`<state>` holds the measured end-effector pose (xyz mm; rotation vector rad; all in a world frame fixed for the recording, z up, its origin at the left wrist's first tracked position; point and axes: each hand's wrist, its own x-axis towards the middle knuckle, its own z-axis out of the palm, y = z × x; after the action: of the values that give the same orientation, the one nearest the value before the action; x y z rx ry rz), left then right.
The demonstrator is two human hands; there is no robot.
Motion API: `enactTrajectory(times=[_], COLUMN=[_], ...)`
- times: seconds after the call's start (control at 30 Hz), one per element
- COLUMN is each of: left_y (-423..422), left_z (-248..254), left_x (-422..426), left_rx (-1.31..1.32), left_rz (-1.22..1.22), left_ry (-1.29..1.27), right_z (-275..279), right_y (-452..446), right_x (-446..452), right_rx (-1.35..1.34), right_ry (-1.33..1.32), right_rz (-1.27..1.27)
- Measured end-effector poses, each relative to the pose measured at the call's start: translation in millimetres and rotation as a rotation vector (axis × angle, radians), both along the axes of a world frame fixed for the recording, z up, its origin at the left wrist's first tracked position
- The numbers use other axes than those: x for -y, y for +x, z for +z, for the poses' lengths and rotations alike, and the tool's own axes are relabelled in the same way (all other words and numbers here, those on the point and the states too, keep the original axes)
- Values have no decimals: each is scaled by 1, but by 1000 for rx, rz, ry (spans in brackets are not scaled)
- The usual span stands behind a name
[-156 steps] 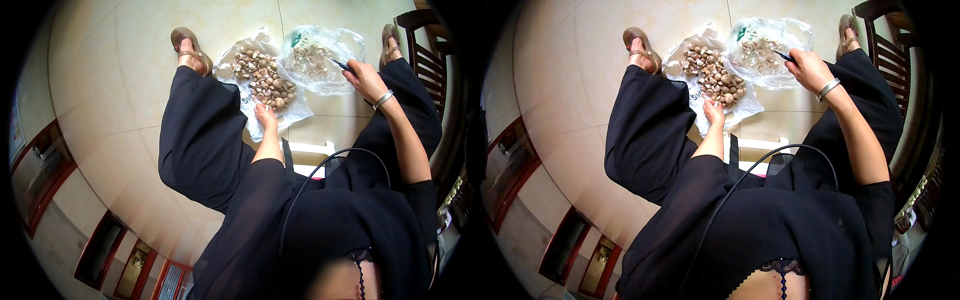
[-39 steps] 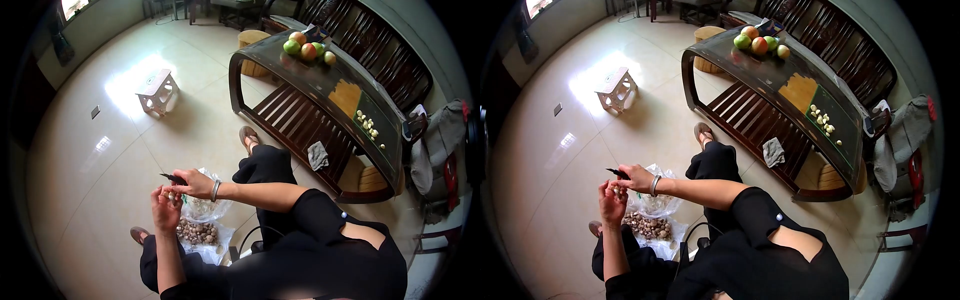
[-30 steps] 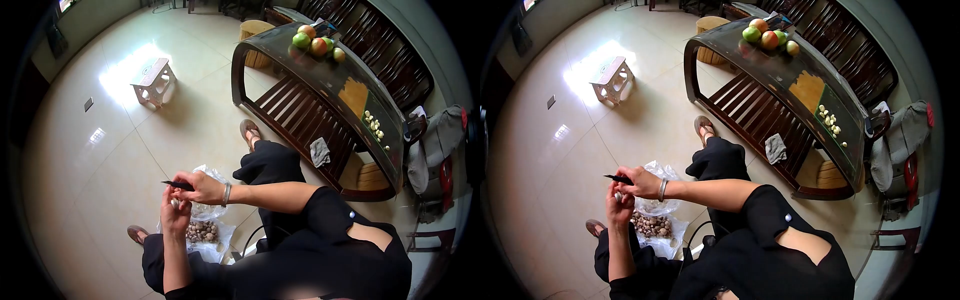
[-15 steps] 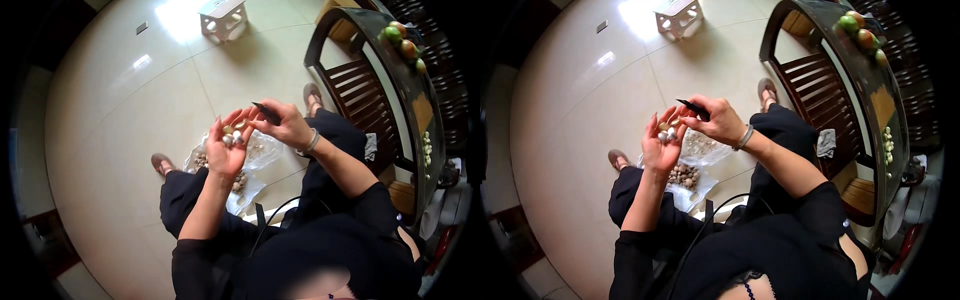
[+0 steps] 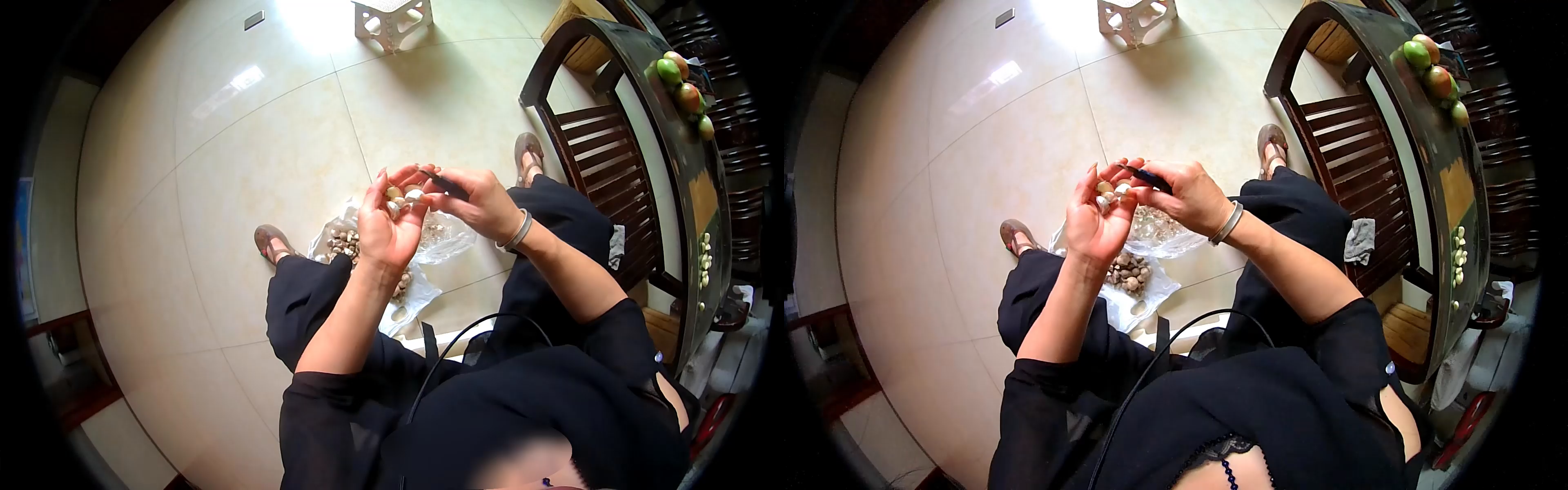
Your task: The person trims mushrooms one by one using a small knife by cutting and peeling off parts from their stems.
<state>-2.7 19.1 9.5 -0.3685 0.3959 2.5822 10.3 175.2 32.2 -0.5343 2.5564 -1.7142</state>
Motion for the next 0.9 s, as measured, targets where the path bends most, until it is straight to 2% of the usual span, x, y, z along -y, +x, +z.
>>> enactTrajectory(times=[0.03, 0.1, 0.2, 0.23, 0.3, 0.33, 0.47, 0.57, 0.63, 0.7, 0.83, 0.9], left_y=[0, 2, 5, 6, 6, 5, 1, 2, 1, -2, 4, 5], left_z=[-5, -8, -1, 0, -1, -1, 0, 3, -4, -12, 7, -1], left_x=[2, 1, -3, -3, -1, 0, 4, 3, 7, 13, 0, 3], left_rx=[5, 11, 3, -10, 41, 91, 141, 178, 143, 50, 171, 130], left_rz=[-19, -10, 6, 16, 20, 26, 59, 67, 27, -110, -169, -243], left_ry=[62, 30, -28, -54, -64, -73, -162, -375, -391, -311, -408, -376], right_z=[0, -1, -1, -4, -8, -2, -2, -2, 1, 4, 2, -3], right_y=[0, 0, 1, 1, 3, 1, -2, -2, -1, -2, -3, -3], right_x=[0, 2, 3, 4, 5, 0, -8, -10, -12, -13, -15, -11], right_rx=[77, 116, -124, -124, -33, 63, 193, 305, 337, 407, 489, 437], right_ry=[-77, -110, 118, 118, -93, -46, -205, -346, -349, -352, -354, -414], right_rz=[-4, -22, 53, 52, -40, -20, -7, 7, 11, 55, 49, 66])
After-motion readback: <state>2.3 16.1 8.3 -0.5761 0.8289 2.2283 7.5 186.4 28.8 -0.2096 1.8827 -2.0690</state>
